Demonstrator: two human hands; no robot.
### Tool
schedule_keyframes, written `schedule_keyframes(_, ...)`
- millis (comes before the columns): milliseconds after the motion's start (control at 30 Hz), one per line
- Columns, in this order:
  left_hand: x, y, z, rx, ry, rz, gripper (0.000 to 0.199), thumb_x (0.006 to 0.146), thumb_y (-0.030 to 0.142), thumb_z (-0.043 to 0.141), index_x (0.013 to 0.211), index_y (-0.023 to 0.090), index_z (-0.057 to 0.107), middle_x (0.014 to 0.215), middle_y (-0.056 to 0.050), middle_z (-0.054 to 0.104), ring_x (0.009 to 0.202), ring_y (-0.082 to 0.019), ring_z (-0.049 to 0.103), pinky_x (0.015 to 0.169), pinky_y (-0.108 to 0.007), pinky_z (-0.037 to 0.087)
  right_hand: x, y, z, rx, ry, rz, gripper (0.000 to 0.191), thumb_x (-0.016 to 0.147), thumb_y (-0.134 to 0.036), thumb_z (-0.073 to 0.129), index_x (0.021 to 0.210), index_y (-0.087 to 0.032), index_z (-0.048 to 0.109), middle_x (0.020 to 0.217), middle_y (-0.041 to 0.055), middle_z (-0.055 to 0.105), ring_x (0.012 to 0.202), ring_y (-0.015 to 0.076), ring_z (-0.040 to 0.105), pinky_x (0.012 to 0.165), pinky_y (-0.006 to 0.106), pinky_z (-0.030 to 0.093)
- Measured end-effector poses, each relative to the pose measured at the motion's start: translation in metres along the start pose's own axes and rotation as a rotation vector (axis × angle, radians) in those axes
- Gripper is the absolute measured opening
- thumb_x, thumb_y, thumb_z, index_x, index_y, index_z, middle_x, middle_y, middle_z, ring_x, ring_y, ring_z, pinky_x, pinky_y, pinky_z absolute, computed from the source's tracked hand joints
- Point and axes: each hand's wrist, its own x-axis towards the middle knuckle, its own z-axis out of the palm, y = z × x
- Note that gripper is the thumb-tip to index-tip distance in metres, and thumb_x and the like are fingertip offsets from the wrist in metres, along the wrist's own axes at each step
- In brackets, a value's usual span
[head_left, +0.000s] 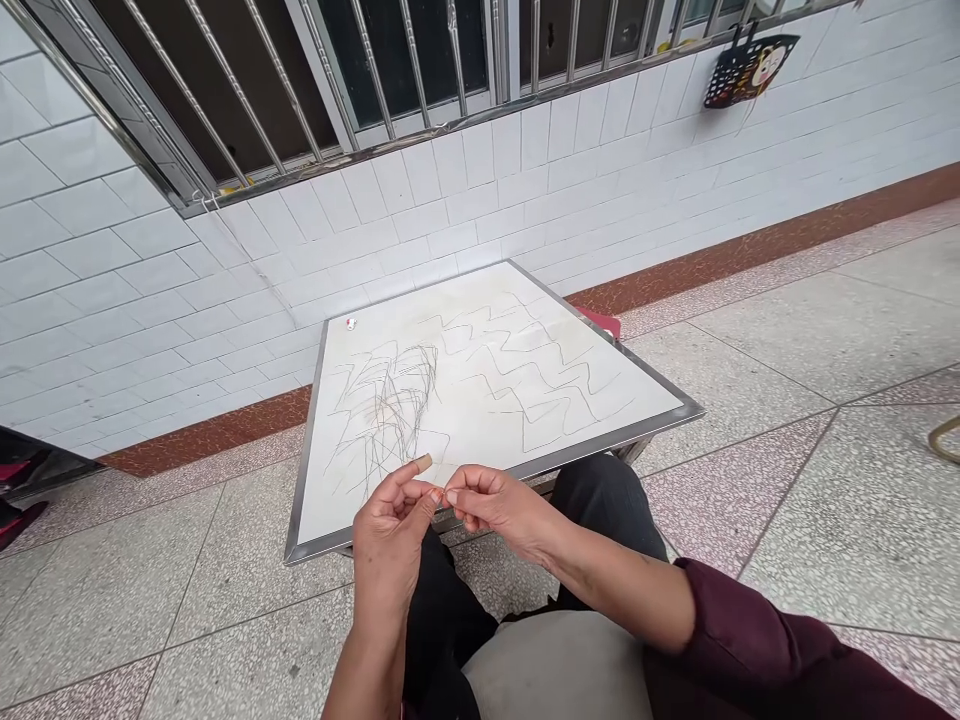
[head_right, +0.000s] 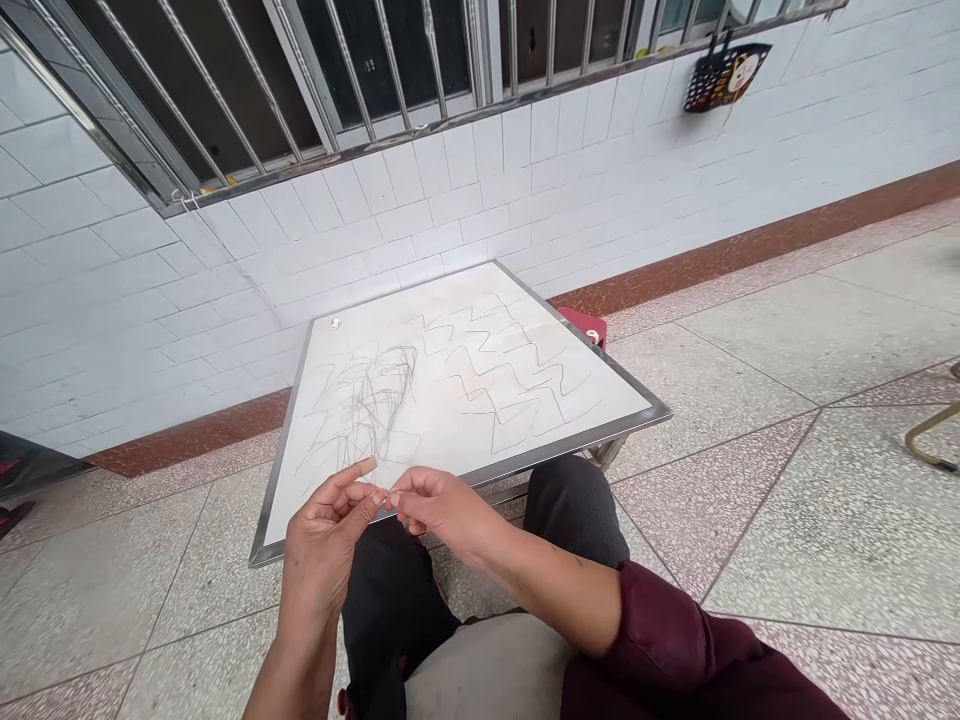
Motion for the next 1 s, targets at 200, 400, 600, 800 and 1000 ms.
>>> schedule_keyframes(200,0.003,-0.002,-0.001,0.028,-0.012,-0.022,0.038,0.070,0.026,0.077,0.107,0.019,0.071,0.072,0.001,0.071,0.070,-0.012,0.063,0.076,-0.025,0.049,0.001,0.007,0.001,0.005,0.006,-0.007,0.033,0.072,-0.047,0.075,0.076,-0.017,0.062,0.067,-0.0037,0.055,0.056,0.0071,0.045,0.058,0.023,0.036)
schedule_keyframes(400,0.010,-0.006,-0.011,0.049,-0.089,-0.033,0.044,0.070,0.028,0.078,0.112,0.020,0.070,0.076,-0.001,0.073,0.073,-0.014,0.065,0.077,-0.027,0.050,-0.001,0.002,0.000,0.103,-0.057,0.094,0.032,0.072,-0.046,0.076,0.077,-0.016,0.065,0.071,-0.0025,0.056,0.058,0.0065,0.046,0.062,0.023,0.038)
schedule_keyframes(600,0.008,-0.006,-0.013,0.060,-0.088,-0.034,0.046,0.069,0.029,0.078,0.113,0.020,0.070,0.072,0.000,0.072,0.069,-0.013,0.064,0.075,-0.026,0.050,0.000,0.005,0.002,0.113,-0.063,0.090,0.033,0.071,-0.046,0.078,0.074,-0.016,0.063,0.070,-0.0026,0.056,0.058,0.0063,0.045,0.059,0.022,0.036)
schedule_keyframes(800,0.007,-0.008,-0.005,0.050,-0.010,-0.031,0.045,0.069,0.029,0.078,0.112,0.018,0.069,0.072,0.001,0.072,0.067,-0.013,0.064,0.075,-0.026,0.051,0.002,0.017,0.012,0.105,0.051,0.000,0.039,0.069,-0.052,0.077,0.071,-0.017,0.060,0.066,-0.0034,0.057,0.055,0.0068,0.045,0.057,0.022,0.034)
schedule_keyframes(1000,0.014,0.003,-0.020,0.072,-0.098,-0.081,0.063,0.077,0.045,0.072,0.131,0.018,0.057,0.085,-0.005,0.076,0.078,-0.018,0.070,0.080,-0.032,0.055,0.002,0.012,0.008,0.204,0.039,0.059,0.034,0.069,-0.046,0.079,0.073,-0.017,0.062,0.064,-0.0038,0.055,0.054,0.0064,0.046,0.056,0.021,0.035)
